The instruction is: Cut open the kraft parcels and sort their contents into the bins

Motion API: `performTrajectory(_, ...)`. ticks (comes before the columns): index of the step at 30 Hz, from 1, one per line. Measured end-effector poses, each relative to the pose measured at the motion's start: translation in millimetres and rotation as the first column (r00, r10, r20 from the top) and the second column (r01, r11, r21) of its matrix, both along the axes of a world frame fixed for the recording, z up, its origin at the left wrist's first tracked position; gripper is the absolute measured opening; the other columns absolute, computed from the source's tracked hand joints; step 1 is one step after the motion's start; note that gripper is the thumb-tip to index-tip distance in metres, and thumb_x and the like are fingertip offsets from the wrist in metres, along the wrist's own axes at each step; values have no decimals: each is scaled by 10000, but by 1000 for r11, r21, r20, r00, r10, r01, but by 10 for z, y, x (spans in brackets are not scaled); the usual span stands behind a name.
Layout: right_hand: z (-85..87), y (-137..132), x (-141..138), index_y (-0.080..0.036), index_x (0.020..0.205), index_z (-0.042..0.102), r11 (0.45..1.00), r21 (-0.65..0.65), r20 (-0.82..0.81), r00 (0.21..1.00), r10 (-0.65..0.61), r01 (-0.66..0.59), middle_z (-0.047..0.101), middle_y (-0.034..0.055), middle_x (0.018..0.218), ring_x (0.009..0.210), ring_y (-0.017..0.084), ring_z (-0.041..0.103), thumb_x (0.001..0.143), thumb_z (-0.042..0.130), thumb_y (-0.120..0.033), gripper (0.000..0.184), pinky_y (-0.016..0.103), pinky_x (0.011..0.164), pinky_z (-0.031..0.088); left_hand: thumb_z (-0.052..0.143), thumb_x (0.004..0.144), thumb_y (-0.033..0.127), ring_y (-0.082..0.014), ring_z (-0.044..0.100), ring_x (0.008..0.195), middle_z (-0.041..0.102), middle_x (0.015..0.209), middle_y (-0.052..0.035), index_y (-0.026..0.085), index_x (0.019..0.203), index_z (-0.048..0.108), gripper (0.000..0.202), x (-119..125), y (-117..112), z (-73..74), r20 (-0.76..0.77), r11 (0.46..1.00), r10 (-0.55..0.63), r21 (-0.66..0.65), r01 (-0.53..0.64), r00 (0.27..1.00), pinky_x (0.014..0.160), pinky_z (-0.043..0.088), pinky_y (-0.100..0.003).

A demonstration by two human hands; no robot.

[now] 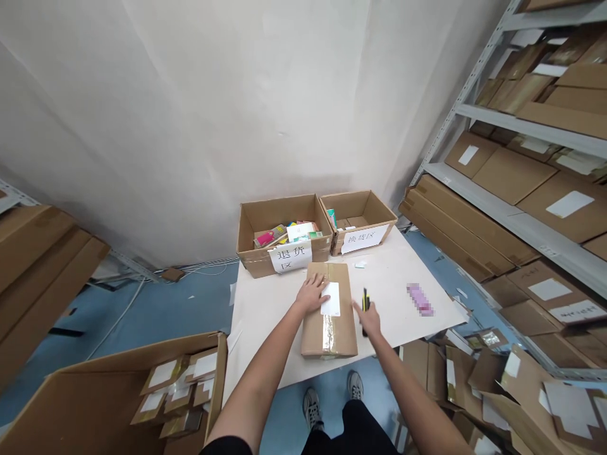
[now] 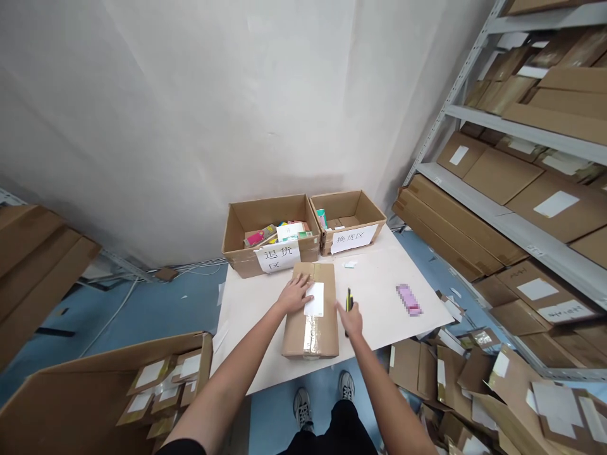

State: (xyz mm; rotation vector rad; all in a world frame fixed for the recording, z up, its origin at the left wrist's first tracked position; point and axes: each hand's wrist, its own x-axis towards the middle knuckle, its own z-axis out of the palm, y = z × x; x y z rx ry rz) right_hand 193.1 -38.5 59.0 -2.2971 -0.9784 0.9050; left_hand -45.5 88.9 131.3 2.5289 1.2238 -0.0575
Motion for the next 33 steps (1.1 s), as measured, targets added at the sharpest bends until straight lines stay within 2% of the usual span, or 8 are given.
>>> performTrajectory(3, -233, -448, -222, -230, 1184, 584, 999, -25, -15, 999, 42, -42, 761, 134, 1086, 1029, 326, 743, 783, 722, -707, 639, 360, 787, 556, 330, 1024, 617, -302, 96, 1628, 189, 1760, 8, 358, 1650, 299, 678, 2, 56, -184, -23, 997, 71, -28, -71, 997, 1274, 194, -524)
performTrajectory(6, -185, -439, -231, -229, 1191, 580, 998, -26, 8, 998, 60, -60, 754, 137, 1102, 1047, 328, 735, 746, 755, -712, 680, 360, 798, 547, 272, 1031, 624, -329, 110, 1621, 176, 1762, -23, 323, 1666, 264, 703, -31, -82, -263, -79, 980, 200, 4, -201, 977, 1252, 212, -569)
performTrajectory(10, 186, 156, 59, -210, 1189, 544, 994, -51, 187, 977, 104, -96, 739, 154, 1091, 1035, 347, 716, 726, 767, -729, 730, 367, 786, 520, 306, 1015, 642, -424, 330, 1514, 319, 1703, -170, 188, 1646, 339, 778, -93, -431, -192, -214, 928, 374, 80, -365, 902, 1172, 324, -571)
performTrajectory(13, 488, 741, 213, -231, 1118, 539, 974, 43, 297, 934, 199, -221, 724, 143, 1150, 1077, 318, 687, 780, 781, -635, 580, 337, 814, 494, 419, 991, 613, -431, 549, 1302, 558, 1483, -297, 58, 1556, 477, 795, -107, -680, -87, -305, 891, 449, 90, -444, 840, 1057, 431, -529)
performTrajectory(17, 723, 1131, 247, -220, 1084, 520, 986, 168, 239, 970, -49, 8, 733, 154, 1058, 986, 287, 693, 1025, 455, -575, 365, 329, 780, 477, 478, 989, 492, -417, 584, 1256, 678, 1300, -277, 78, 1336, 699, 584, -80, -740, 50, -280, 902, 427, 60, -429, 860, 988, 479, -490)
performTrajectory(22, 542, 566, 273, -250, 927, 527, 976, 180, 1, 992, -129, 127, 681, 21, 694, 621, 210, 664, 1030, 302, -660, 479, 275, 618, 470, 371, 1023, 564, -354, 270, 1567, 407, 1674, -79, 282, 1585, 469, 636, -18, -639, -131, 32, 953, 263, 147, -265, 964, 1246, 266, -533)
performTrajectory(27, 195, -182, 316, -237, 690, 522, 999, -23, -165, 985, -46, 43, 539, -13, 451, 404, 171, 571, 1002, 337, -689, 580, 258, 517, 439, 366, 1018, 594, -339, 119, 1620, 282, 1733, -29, 281, 1632, 380, 689, -15, -715, -485, 111, 948, 267, 149, -282, 957, 1311, 87, -545)
performTrajectory(33, 176, -213, 378, -222, 664, 530, 995, -92, -188, 982, 17, -35, 523, -19, 426, 372, 150, 545, 981, 417, -735, 613, 242, 503, 425, 371, 1016, 606, -339, 110, 1624, 258, 1739, -18, 297, 1644, 347, 700, -18, -693, -463, 60, 953, 270, 128, -276, 961, 1312, 101, -547)
